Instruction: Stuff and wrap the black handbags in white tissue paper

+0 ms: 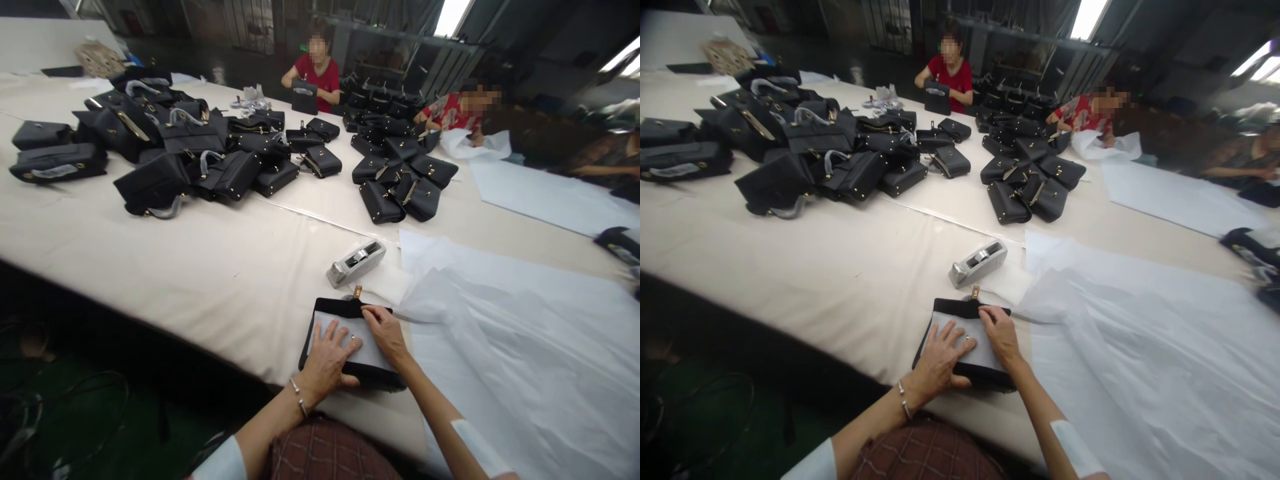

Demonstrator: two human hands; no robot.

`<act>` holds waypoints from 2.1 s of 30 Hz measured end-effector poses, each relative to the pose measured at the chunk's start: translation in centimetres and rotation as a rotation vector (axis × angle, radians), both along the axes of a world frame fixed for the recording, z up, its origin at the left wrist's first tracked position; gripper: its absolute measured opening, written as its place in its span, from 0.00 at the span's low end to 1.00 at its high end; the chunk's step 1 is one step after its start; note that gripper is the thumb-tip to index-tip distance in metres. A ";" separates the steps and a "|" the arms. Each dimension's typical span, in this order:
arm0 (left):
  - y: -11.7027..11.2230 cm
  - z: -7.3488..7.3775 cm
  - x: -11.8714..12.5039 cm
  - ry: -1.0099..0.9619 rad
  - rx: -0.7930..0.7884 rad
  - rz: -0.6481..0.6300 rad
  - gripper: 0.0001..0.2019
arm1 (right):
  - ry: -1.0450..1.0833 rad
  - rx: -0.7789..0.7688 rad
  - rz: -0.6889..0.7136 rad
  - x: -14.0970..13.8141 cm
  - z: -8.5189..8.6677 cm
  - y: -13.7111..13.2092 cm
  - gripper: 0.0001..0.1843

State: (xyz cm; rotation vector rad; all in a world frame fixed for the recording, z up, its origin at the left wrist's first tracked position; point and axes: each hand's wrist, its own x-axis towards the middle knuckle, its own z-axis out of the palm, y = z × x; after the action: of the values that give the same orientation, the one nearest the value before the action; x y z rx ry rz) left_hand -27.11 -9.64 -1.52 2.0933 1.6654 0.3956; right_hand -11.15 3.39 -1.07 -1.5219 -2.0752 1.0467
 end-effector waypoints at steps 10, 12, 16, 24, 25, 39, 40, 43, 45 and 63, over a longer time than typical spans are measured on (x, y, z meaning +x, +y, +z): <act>0.1 0.6 -0.3 -0.032 -0.024 -0.005 0.42 | -0.088 0.019 0.022 -5.4 3.0 2.5 0.12; 0.1 0.7 -0.3 -0.038 -0.020 0.001 0.44 | -0.088 0.053 0.081 -4.7 3.4 0.7 0.10; 0.3 0.8 -0.3 -0.052 -0.012 0.007 0.46 | 0.006 0.090 0.122 -2.3 3.1 -3.0 0.13; -0.5 0.3 -0.5 -0.063 0.072 -0.008 0.46 | 0.177 0.240 -0.004 -0.2 0.8 -5.7 0.09; -0.7 0.1 -0.5 -0.076 0.090 -0.005 0.46 | 0.188 0.290 -0.008 -0.2 0.6 -5.9 0.09; -1.3 -0.8 0.0 -0.086 0.259 0.047 0.33 | 0.150 0.550 0.195 0.0 0.6 -7.2 0.05; -1.3 -0.9 0.0 -0.083 0.278 0.051 0.33 | 0.143 0.549 0.213 0.1 0.6 -7.2 0.05; -1.3 -1.3 0.1 -0.074 0.328 0.049 0.33 | 0.119 0.533 0.269 0.2 0.6 -7.0 0.07; -1.3 -1.4 0.1 -0.064 0.334 0.048 0.32 | 0.113 0.524 0.291 0.3 0.7 -6.8 0.08; -1.2 -1.3 -0.2 -0.013 0.362 -0.001 0.38 | 0.061 -0.108 0.282 0.5 3.2 -4.4 0.10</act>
State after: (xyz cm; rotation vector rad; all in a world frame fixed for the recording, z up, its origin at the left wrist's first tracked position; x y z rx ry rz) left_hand -27.26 -10.79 -2.82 2.3366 1.6857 0.7579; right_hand -10.62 -0.98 2.10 -1.2495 -2.2686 1.3081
